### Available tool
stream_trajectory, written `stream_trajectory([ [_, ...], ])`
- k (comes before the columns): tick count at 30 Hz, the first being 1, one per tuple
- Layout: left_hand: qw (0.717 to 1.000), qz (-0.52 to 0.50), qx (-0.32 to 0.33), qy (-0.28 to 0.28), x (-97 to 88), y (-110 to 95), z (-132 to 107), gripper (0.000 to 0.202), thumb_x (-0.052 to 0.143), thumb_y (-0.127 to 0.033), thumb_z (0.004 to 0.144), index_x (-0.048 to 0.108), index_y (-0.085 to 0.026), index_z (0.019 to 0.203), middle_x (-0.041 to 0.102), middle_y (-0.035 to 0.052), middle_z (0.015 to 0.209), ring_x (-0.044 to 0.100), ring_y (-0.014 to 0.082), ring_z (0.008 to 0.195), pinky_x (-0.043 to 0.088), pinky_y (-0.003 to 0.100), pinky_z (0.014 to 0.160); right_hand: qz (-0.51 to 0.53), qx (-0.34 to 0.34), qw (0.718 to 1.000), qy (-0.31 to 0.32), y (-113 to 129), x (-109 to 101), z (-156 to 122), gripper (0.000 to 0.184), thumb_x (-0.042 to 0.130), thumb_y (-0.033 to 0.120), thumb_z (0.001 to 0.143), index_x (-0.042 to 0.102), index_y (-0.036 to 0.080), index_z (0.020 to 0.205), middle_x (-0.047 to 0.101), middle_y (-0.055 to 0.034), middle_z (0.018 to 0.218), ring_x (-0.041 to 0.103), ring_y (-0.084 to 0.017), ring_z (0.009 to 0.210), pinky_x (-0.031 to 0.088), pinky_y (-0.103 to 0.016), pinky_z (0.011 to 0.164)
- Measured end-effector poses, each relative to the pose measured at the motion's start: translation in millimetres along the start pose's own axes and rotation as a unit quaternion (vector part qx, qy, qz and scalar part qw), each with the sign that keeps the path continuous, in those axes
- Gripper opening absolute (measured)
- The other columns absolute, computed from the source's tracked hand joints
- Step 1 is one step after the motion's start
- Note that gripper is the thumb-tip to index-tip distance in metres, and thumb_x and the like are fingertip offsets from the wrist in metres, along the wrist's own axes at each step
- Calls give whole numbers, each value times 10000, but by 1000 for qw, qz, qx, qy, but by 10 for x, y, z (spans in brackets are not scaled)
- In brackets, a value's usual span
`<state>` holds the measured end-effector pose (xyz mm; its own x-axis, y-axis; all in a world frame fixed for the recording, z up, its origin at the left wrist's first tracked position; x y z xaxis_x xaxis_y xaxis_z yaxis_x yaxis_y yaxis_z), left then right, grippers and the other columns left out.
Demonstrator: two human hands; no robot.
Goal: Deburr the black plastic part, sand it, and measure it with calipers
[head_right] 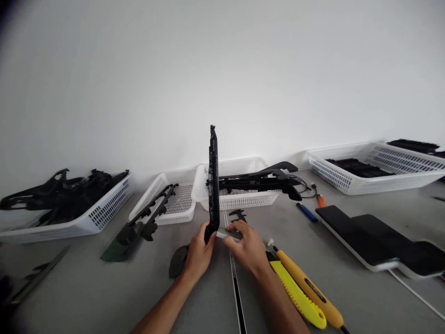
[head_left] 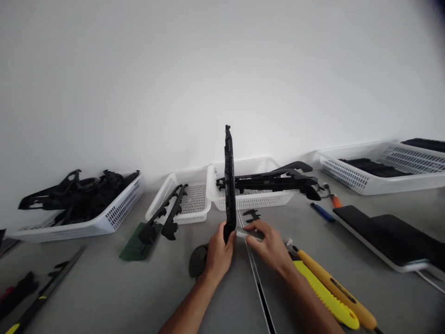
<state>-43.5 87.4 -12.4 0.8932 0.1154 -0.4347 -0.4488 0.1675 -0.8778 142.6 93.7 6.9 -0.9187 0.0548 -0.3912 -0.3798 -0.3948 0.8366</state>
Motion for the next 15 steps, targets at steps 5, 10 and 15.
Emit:
stream_trajectory([
  [5, 999, -34, 4, 6, -12, -9, 34, 393, 555, -407, 1026, 612, -205, 1359, 788, 133, 1329, 721, 304, 1264, 528, 450, 1098, 2, -19, 998, -67, -95, 183, -44, 276, 587, 352, 973, 702, 218, 1185, 738, -89, 1129, 703, -278, 1084, 539, -405, 972],
  [10, 999, -34, 8, 20, -7, -18, 37, 328, 559, -365, 980, 633, -215, 1262, 793, 108, 1285, 719, 289, 1227, 527, 415, 1076, 6, -37, 997, -74, -120, 363, -65, 382, 632, 305, 948, 669, 242, 1324, 704, -89, 1234, 683, -274, 1163, 541, -419, 1040],
  [15, 998, 20, 24, 56, -7, -9, 16, 236, 540, -270, 902, 649, -215, 1104, 812, 82, 1084, 742, 280, 1039, 551, 394, 945, 13, -38, 993, -107, -210, 398, -35, 435, 654, 339, 962, 638, 239, 1385, 690, -103, 1292, 674, -279, 1207, 536, -437, 1073],
])
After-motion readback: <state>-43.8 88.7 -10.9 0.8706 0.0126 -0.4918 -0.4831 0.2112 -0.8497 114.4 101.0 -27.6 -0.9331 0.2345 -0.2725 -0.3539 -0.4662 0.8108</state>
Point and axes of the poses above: each hand's wrist, its own z-axis towards the middle knuckle, its own x-axis out of the palm, y = z × x, the point moved 1 cm from there along z, towards the middle knuckle
